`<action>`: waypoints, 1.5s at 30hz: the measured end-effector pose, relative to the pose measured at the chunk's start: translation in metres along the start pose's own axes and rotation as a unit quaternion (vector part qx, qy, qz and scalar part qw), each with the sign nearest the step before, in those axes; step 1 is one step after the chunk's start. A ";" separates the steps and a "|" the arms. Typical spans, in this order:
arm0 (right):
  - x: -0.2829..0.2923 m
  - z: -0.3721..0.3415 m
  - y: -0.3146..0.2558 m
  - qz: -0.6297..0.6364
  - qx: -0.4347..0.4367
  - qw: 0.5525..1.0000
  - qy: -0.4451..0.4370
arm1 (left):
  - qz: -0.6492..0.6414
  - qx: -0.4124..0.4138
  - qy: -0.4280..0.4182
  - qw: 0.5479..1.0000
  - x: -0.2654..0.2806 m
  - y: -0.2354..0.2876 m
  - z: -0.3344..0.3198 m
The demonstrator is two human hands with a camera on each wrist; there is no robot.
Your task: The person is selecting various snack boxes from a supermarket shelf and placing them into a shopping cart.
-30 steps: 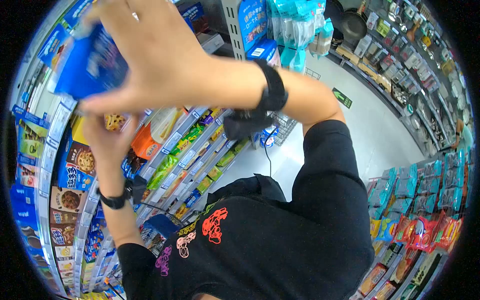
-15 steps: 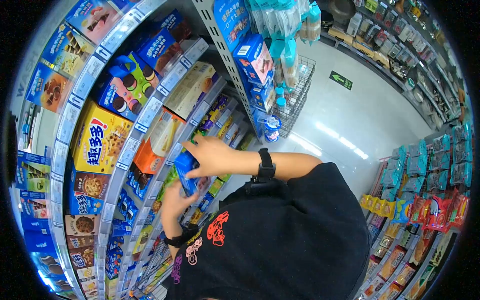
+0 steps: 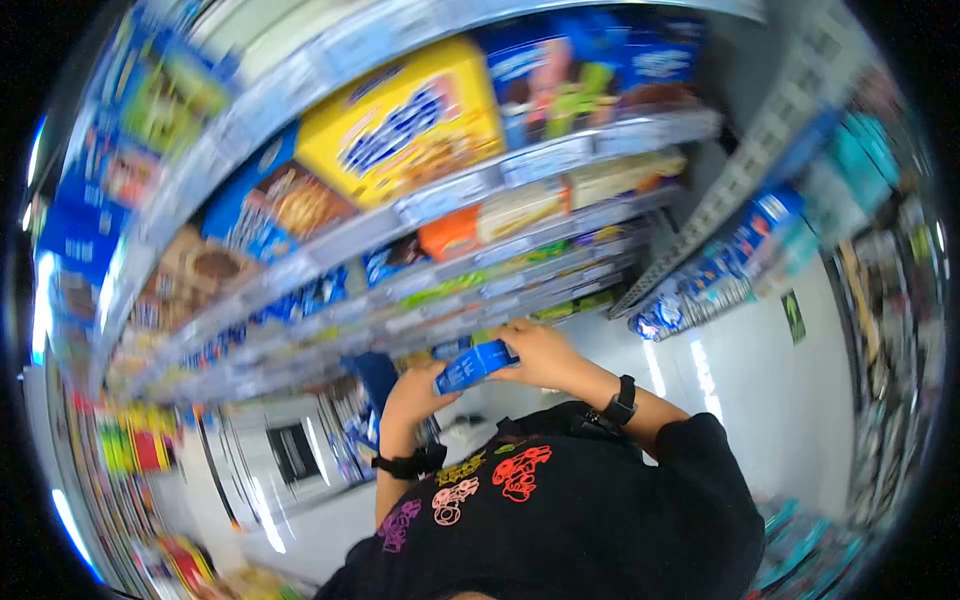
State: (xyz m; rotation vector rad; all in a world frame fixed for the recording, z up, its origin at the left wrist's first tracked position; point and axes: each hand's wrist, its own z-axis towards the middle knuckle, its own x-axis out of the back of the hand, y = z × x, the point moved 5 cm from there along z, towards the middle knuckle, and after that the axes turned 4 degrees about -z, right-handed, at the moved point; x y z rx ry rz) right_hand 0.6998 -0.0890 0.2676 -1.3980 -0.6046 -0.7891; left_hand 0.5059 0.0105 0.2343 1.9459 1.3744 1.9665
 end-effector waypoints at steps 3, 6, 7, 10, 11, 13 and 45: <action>-0.029 0.018 -0.017 0.038 0.042 0.996 -0.076 | -0.025 0.036 0.029 0.999 0.002 -0.020 -0.033; -0.055 0.038 -0.043 0.051 0.077 0.986 -0.140 | -0.066 0.092 0.075 0.991 0.003 -0.046 -0.069; -0.065 0.046 -0.051 0.053 0.093 0.983 -0.148 | -0.082 0.127 0.082 0.985 0.009 -0.050 -0.080; -0.098 0.067 -0.079 0.069 0.132 0.975 -0.162 | -0.098 0.164 0.134 0.972 0.015 -0.078 -0.116; -0.109 0.074 -0.089 0.077 0.145 0.972 -0.170 | -0.091 0.198 0.135 0.967 0.022 -0.081 -0.128; -0.129 0.086 -0.114 0.087 0.171 0.965 -0.180 | -0.111 0.222 0.185 0.951 0.030 -0.102 -0.153; -0.404 0.145 -0.197 -0.181 0.291 0.912 -0.224 | -0.338 0.240 0.245 0.876 -0.042 -0.344 -0.212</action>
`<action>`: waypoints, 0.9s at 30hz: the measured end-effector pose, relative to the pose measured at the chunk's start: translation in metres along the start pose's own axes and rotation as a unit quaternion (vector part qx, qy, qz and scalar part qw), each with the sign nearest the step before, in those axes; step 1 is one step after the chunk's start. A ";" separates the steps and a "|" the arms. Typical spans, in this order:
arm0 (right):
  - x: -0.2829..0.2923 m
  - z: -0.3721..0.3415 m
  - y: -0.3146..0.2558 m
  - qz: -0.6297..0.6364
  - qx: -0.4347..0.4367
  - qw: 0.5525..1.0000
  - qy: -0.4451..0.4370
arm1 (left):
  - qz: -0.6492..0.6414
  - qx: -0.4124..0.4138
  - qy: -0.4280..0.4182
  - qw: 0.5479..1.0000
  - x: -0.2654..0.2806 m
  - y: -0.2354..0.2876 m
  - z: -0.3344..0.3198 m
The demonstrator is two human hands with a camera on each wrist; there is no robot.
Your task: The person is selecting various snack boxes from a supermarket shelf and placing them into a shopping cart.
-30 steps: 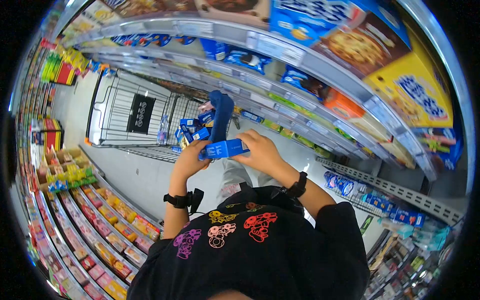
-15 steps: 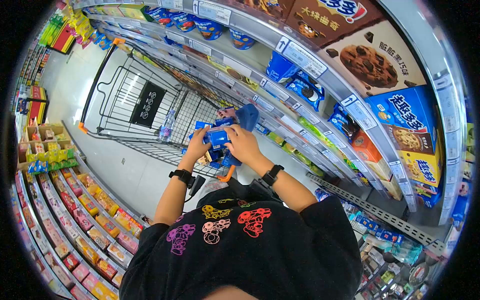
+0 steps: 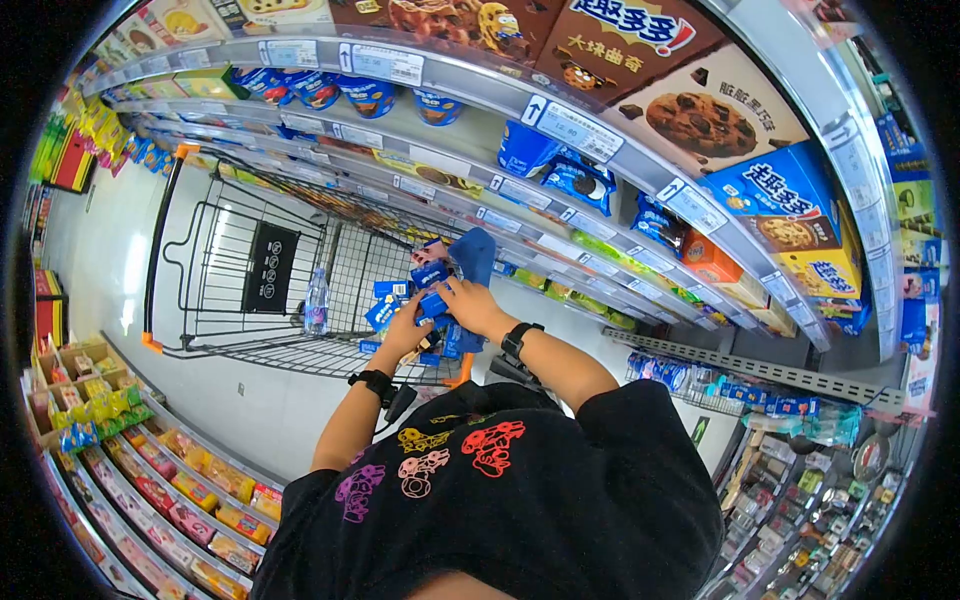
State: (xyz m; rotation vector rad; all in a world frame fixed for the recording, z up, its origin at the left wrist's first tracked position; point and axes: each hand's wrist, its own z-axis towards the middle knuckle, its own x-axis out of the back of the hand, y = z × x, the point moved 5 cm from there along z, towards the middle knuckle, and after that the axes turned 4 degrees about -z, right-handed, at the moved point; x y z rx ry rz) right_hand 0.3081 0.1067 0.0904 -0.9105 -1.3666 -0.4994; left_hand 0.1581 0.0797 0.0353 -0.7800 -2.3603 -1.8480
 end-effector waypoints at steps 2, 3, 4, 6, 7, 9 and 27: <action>-0.002 0.004 0.004 0.016 0.005 1.000 -0.017 | -0.037 0.026 -0.004 0.999 -0.008 -0.028 0.005; -0.007 0.004 0.007 0.015 -0.012 0.999 -0.046 | -0.041 0.050 -0.007 0.998 -0.013 -0.044 0.006; -0.013 0.006 0.008 0.012 -0.028 0.997 -0.075 | -0.044 0.073 -0.010 0.996 -0.012 -0.043 0.005; -0.020 0.002 0.007 0.014 -0.044 0.994 -0.103 | -0.040 0.114 -0.033 0.992 -0.012 -0.038 0.002; -0.018 0.001 0.005 0.018 -0.043 0.994 -0.100 | -0.051 0.113 -0.032 0.992 -0.012 -0.037 0.001; -0.016 -0.003 0.005 0.012 -0.025 0.996 -0.082 | -0.072 0.077 0.021 0.994 -0.019 -0.063 0.002; 0.101 -0.258 0.067 0.083 -0.016 0.991 0.105 | 0.190 -0.260 0.259 0.911 -0.101 0.171 -0.027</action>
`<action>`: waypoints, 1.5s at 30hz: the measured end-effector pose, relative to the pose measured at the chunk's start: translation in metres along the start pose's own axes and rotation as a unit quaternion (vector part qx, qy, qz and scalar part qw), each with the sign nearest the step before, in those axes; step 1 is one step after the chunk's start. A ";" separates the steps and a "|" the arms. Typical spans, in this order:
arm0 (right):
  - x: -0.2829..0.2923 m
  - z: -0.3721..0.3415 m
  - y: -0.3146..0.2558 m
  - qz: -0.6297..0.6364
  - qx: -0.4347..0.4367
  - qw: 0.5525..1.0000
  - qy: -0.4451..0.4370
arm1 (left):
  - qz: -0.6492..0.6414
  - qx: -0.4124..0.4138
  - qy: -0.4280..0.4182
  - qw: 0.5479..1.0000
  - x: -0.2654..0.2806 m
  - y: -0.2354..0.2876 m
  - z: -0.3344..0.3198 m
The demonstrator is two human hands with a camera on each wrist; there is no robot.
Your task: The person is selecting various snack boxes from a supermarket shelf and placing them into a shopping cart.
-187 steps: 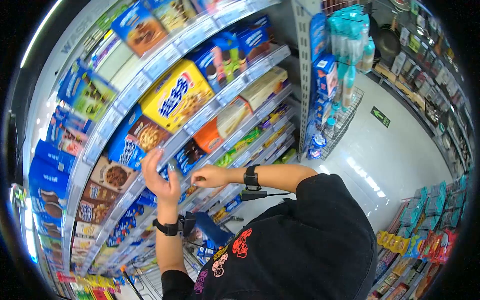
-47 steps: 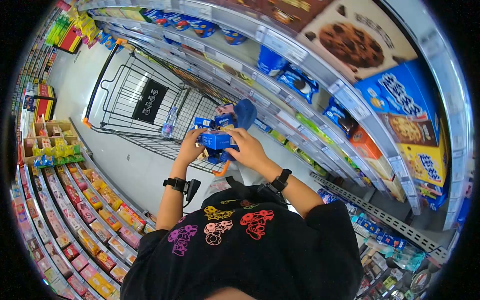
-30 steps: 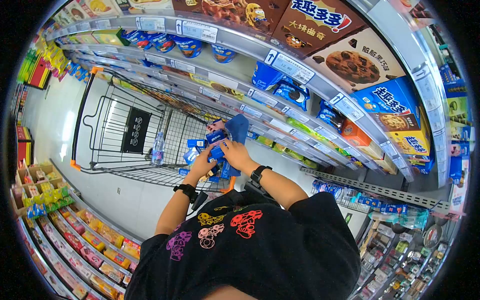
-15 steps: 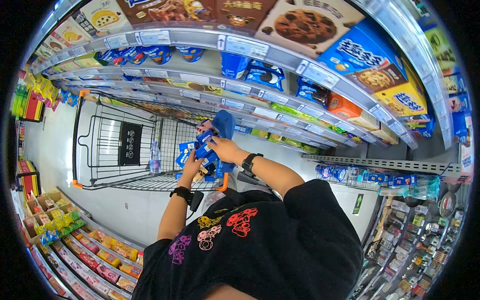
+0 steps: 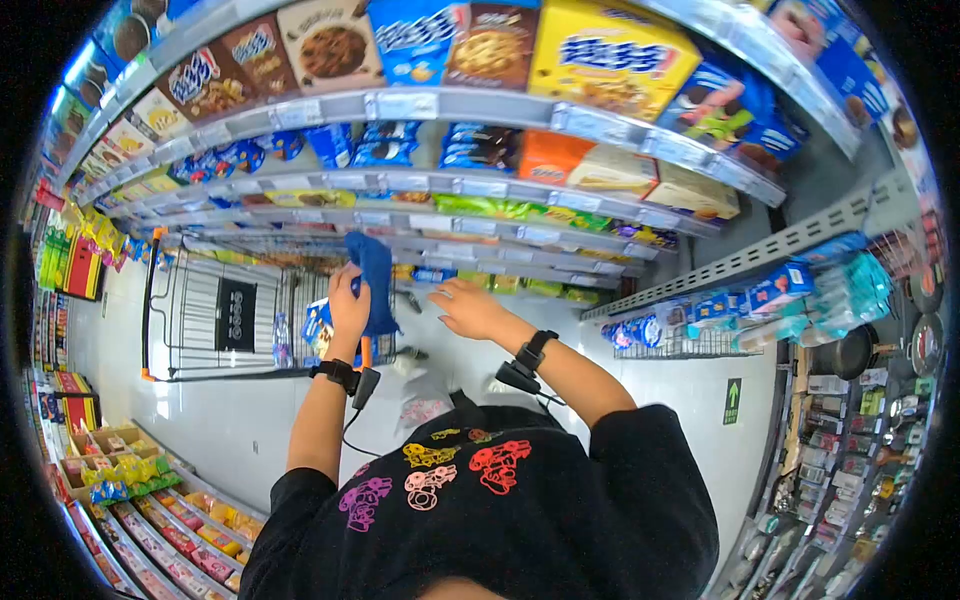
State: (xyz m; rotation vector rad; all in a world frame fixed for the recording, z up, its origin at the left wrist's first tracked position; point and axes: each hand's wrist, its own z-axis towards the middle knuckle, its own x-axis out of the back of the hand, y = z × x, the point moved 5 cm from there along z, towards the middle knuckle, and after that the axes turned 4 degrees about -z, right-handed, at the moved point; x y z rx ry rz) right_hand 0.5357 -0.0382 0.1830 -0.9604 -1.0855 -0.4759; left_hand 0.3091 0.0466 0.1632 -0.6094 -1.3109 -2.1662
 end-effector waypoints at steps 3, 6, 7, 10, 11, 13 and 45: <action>0.083 -0.030 0.012 0.003 -0.036 0.996 0.086 | -0.019 -0.103 0.012 0.994 0.000 0.110 0.045; 0.178 -0.045 0.009 -0.013 -0.044 0.985 0.167 | -0.081 -0.206 0.038 0.974 0.013 0.223 0.078; 0.207 -0.049 0.006 -0.017 -0.044 0.983 0.180 | -0.105 -0.233 0.035 0.966 0.014 0.250 0.087; 0.296 -0.066 -0.018 -0.070 0.000 0.955 0.290 | -0.167 -0.342 0.065 0.922 0.041 0.346 0.107; 0.322 -0.071 -0.024 -0.070 0.011 0.944 0.322 | -0.176 -0.379 0.076 0.905 0.049 0.372 0.114; 0.366 -0.086 -0.028 -0.084 0.016 0.905 0.416 | -0.201 -0.445 0.091 0.868 0.060 0.422 0.126; 0.641 -0.024 0.056 -0.570 -0.052 0.715 0.402 | -0.082 -0.338 0.151 0.925 -0.016 0.564 0.314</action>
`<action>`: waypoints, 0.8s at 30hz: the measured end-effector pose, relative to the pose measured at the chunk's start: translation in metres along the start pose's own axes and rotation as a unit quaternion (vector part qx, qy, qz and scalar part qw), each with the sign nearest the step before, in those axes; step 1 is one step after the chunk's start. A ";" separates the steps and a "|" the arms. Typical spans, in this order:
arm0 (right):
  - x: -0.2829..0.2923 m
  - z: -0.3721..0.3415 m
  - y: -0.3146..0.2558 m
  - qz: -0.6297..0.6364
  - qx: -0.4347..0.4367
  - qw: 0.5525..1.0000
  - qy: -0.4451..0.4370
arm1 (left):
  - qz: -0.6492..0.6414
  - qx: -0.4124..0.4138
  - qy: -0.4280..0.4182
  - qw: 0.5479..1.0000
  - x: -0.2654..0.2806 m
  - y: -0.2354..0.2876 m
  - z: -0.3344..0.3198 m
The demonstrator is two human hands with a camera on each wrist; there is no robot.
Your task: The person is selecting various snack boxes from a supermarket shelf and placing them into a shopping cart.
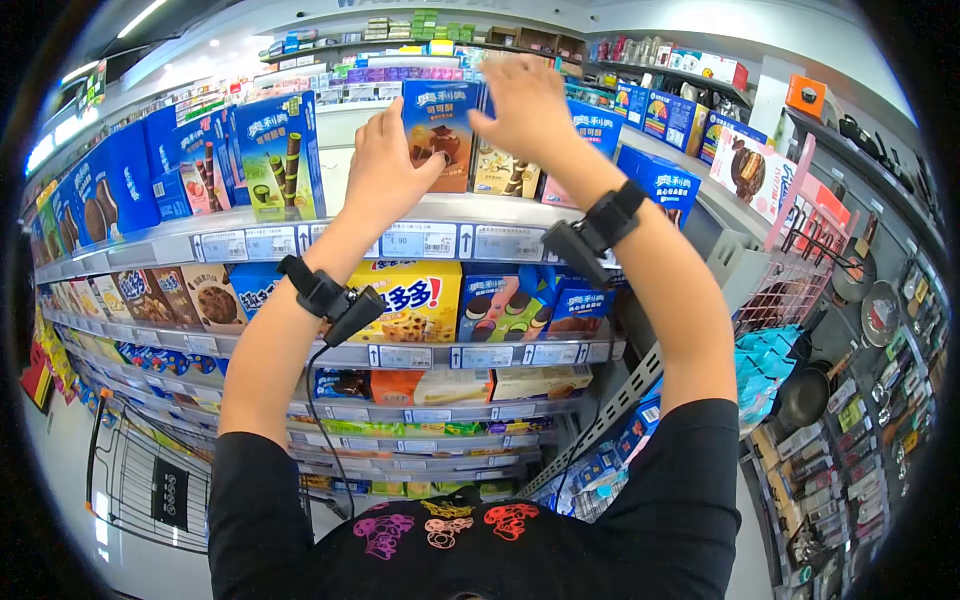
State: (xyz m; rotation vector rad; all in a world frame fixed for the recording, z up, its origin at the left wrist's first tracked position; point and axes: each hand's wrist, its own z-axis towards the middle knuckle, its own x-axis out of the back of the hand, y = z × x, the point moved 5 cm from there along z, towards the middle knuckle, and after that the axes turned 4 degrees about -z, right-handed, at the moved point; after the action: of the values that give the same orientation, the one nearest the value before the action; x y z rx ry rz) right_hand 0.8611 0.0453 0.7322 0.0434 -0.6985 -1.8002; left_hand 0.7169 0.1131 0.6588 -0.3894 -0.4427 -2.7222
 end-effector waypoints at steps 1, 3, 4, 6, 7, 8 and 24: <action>0.002 0.000 0.011 -0.012 -0.017 1.000 -0.021 | -0.002 -0.001 0.004 1.000 0.001 0.001 -0.001; 0.009 0.002 0.034 -0.010 -0.050 0.996 -0.071 | 0.000 0.001 0.004 1.000 0.000 0.002 0.000; 0.009 0.003 0.048 0.004 -0.067 0.993 -0.099 | 0.001 -0.003 0.008 1.000 0.001 0.002 0.000; 0.012 0.000 0.070 0.041 -0.057 0.995 -0.077 | 0.001 -0.012 0.017 1.000 0.001 0.002 0.000; 0.013 -0.004 0.078 0.013 -0.061 0.995 -0.081 | 0.000 -0.014 0.016 1.000 0.002 0.003 -0.001; 0.015 -0.008 0.085 -0.016 -0.065 0.994 -0.085 | 0.010 -0.030 0.023 0.999 0.002 0.004 -0.002; -0.009 -0.050 0.125 -0.031 -0.098 0.955 -0.278 | 0.058 -0.139 0.004 0.989 0.000 0.026 -0.009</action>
State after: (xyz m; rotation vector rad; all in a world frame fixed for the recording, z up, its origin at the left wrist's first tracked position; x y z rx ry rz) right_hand 0.9898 0.0090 0.7476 -0.6005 -0.9102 -1.9489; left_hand 0.7248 0.0869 0.6571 -0.4597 -0.0351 -2.6739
